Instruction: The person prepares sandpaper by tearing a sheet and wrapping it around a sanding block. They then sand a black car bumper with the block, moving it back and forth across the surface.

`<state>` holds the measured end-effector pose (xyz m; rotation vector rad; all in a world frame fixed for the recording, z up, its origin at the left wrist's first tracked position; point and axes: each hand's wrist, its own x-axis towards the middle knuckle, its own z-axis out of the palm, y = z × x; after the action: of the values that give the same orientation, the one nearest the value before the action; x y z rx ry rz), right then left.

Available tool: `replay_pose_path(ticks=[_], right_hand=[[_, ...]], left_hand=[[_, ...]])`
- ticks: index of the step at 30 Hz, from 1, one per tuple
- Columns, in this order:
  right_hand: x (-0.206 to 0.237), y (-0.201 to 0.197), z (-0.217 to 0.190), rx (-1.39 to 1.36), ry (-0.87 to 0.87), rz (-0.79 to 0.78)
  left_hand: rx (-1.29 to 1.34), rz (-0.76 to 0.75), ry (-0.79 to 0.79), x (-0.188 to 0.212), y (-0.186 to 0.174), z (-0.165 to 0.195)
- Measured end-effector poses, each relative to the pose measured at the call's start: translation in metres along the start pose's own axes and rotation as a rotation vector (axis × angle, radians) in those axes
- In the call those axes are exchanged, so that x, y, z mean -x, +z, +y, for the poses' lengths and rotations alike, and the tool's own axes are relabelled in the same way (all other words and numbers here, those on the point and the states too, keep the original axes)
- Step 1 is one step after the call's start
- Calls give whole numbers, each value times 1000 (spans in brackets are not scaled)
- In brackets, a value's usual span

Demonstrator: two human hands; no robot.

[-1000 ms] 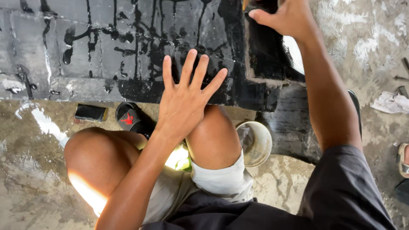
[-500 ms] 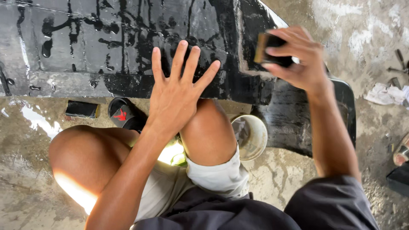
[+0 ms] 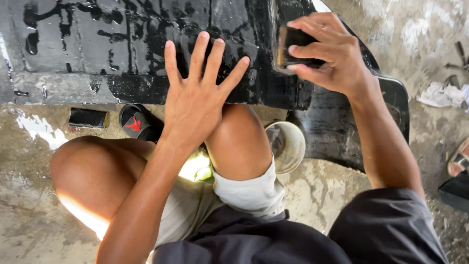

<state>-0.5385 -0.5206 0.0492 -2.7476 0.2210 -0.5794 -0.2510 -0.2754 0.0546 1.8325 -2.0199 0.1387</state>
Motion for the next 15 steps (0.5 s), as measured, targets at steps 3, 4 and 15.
replay_pose_path(ticks=[3,4,15], right_hand=[[8,-12,-6,13,0,-20],[16,-27,-13,28,61,-12],[4,-4,1,-14,-51,-21]], left_hand=[[2,21,6,-1,0,1],[-1,28,11,-1,0,0],[-8,9,-3,-1,1,1]])
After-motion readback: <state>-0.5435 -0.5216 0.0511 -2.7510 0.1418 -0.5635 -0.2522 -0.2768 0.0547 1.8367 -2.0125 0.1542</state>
